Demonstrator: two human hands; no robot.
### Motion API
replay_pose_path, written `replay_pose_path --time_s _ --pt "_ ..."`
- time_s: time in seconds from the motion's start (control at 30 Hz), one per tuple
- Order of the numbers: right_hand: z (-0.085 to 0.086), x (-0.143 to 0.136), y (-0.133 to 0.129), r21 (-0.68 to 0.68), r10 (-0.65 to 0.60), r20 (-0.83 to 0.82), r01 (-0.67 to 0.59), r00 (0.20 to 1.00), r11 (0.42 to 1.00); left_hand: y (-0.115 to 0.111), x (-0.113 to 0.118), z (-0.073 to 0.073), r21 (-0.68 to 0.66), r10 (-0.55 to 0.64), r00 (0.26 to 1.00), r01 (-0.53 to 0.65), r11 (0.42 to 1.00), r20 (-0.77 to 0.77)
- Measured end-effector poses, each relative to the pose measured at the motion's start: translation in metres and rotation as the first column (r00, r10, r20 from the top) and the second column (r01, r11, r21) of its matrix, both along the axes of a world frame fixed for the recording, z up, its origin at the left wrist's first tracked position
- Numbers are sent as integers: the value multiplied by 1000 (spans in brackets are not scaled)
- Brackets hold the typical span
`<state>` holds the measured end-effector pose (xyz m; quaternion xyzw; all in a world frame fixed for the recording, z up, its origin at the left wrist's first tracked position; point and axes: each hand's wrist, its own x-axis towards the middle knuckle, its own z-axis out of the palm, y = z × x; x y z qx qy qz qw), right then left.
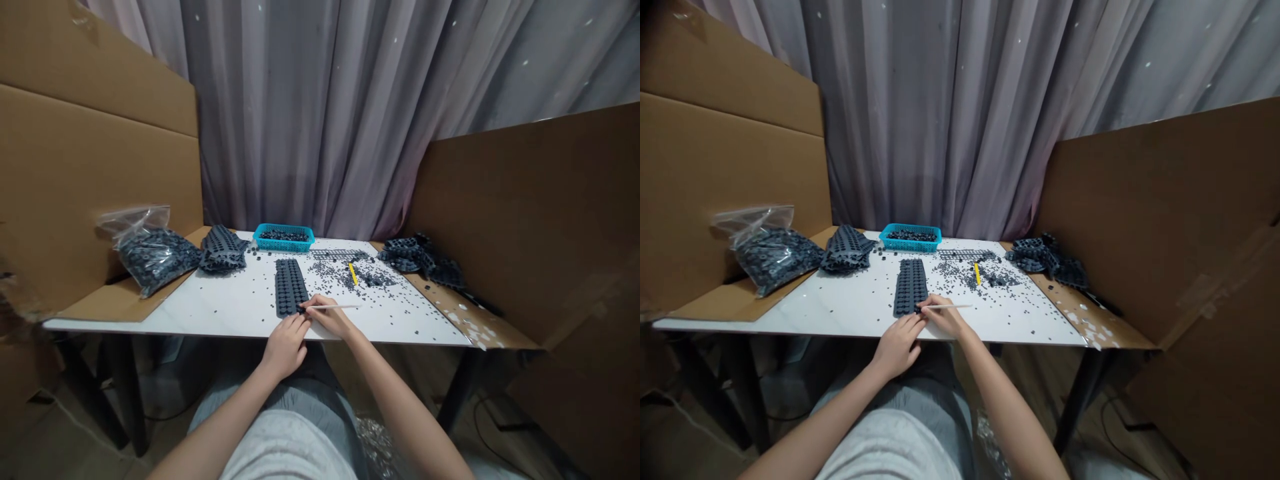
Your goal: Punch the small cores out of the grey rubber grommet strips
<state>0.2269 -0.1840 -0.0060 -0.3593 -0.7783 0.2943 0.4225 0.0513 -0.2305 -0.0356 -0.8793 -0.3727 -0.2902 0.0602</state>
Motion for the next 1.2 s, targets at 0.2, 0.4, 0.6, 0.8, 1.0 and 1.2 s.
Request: replay_pose_path --time_s 0.2,0.4,0.6,0.8,1.0,1.2 --pt "0 1 0 -52 41 -47 -43 998 998 0 -1 0 3 -3 1000 3 1000 -9" --pt "-3 0 1 8 -10 16 10 1000 1000 0 -1 0 7 9 1000 -9 1000 -26" --pt "-2 0 -1 82 -64 124 54 990 995 0 -1 -1 0 14 999 -14 1000 -35" --pt "0 -2 0 123 -76 182 54 980 991 0 0 -1 -7 20 1000 -20 1000 -24" --pt "-1 -2 0 156 -92 197 61 976 986 -1 0 1 -12 21 1000 -21 1000 -9" --pt "-2 -4 1 175 -97 197 62 976 983 -1 1 2 -16 27 1000 -27 1000 3"
